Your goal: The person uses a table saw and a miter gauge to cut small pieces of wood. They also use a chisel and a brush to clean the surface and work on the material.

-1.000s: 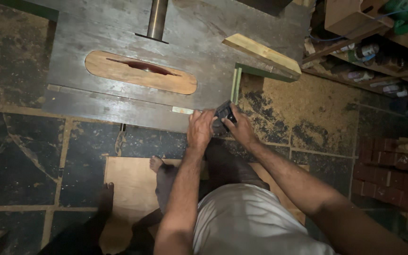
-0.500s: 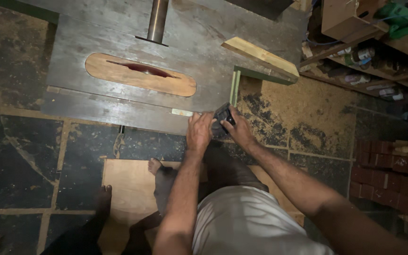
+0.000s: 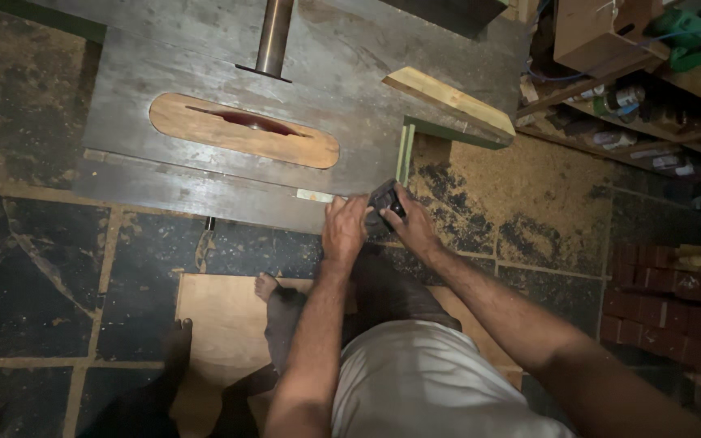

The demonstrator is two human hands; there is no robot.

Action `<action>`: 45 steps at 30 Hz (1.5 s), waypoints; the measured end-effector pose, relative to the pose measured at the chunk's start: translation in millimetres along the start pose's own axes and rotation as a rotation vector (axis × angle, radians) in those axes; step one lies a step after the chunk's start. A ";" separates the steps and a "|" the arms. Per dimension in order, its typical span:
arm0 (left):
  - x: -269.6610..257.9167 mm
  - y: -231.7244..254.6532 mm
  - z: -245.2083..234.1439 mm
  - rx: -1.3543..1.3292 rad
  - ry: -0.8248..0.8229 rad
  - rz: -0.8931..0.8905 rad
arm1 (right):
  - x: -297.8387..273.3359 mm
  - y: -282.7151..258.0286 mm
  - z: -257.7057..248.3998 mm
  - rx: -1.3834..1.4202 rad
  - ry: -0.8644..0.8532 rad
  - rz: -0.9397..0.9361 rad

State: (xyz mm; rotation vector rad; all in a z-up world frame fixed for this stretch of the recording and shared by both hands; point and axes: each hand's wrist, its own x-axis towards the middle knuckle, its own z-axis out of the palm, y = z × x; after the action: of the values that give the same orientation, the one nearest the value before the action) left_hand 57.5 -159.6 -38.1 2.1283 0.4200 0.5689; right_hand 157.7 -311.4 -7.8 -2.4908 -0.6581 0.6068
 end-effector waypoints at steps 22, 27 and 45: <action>-2.0 -8.0 4.1 0.016 -0.018 0.031 | 9.9 -33.1 -57.2 -0.622 -0.410 -0.131; -1.3 -6.4 2.4 0.009 -0.005 0.029 | 6.9 -28.8 -47.6 -1.365 -0.036 -0.864; -6.8 -9.6 5.3 -0.008 0.035 0.040 | 44.5 -17.8 2.8 -1.397 -0.614 -0.348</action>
State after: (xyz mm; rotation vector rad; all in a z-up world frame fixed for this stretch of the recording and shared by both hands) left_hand 53.7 -161.0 -50.3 2.1257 0.3949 0.6307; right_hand 185.2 -272.5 -12.9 -3.1409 -2.3350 0.9846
